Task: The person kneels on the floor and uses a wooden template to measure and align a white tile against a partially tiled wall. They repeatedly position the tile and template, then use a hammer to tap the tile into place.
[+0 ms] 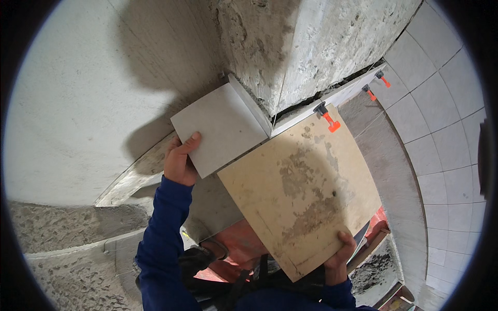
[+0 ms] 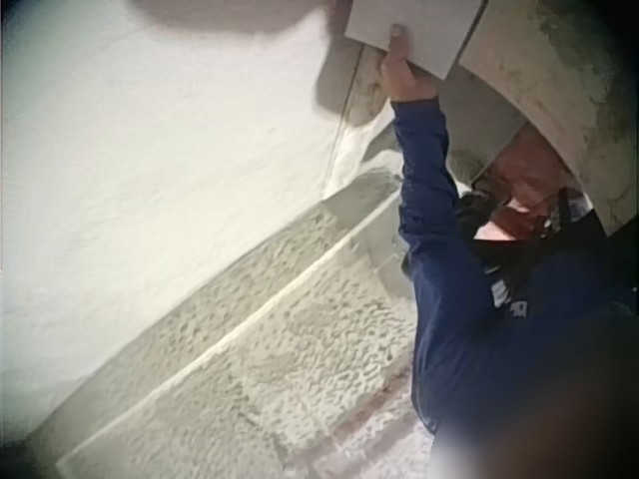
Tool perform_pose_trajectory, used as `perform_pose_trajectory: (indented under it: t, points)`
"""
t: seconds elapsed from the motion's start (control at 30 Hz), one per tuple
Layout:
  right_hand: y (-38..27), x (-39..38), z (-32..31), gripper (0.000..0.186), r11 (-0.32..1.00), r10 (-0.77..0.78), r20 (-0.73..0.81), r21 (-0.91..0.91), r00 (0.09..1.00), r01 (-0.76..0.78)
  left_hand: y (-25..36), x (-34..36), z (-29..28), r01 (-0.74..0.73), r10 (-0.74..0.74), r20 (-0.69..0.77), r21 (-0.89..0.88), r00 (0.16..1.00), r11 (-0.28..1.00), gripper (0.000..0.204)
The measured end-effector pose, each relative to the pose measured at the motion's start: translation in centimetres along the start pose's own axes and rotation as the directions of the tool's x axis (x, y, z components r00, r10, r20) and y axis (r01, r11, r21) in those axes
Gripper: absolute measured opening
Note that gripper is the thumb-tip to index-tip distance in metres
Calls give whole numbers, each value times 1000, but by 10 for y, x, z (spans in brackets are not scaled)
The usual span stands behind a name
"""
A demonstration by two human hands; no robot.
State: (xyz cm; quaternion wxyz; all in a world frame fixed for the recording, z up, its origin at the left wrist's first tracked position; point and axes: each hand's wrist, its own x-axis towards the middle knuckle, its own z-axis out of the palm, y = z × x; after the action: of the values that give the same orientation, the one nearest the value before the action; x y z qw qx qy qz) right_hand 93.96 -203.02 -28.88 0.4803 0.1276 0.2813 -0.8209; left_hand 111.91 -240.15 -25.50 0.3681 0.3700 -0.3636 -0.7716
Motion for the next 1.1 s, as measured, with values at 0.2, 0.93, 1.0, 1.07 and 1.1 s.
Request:
perform_pose_trajectory:
  t: [0.2,0.93,1.0,1.07,1.1]
  points:
    - [1,-1,-5,68,1000,-24,-29,-9,999,23,-1,-4,0,13,-13,-21,7,1000,1000,45]
    - [3,-2,-5,60,993,-113,-49,-49,992,111,5,-6,1,33,-37,106,32,994,999,40]
    - [2,-3,-7,59,992,-115,-39,-45,993,114,5,-5,0,60,-62,105,17,993,998,40]
    - [1,-3,-8,56,992,-117,-45,-53,992,114,4,-5,-1,73,-74,98,14,992,997,40]
    - [0,-3,-9,53,991,-121,-21,-51,992,120,3,-4,-2,71,-72,84,19,994,997,39]
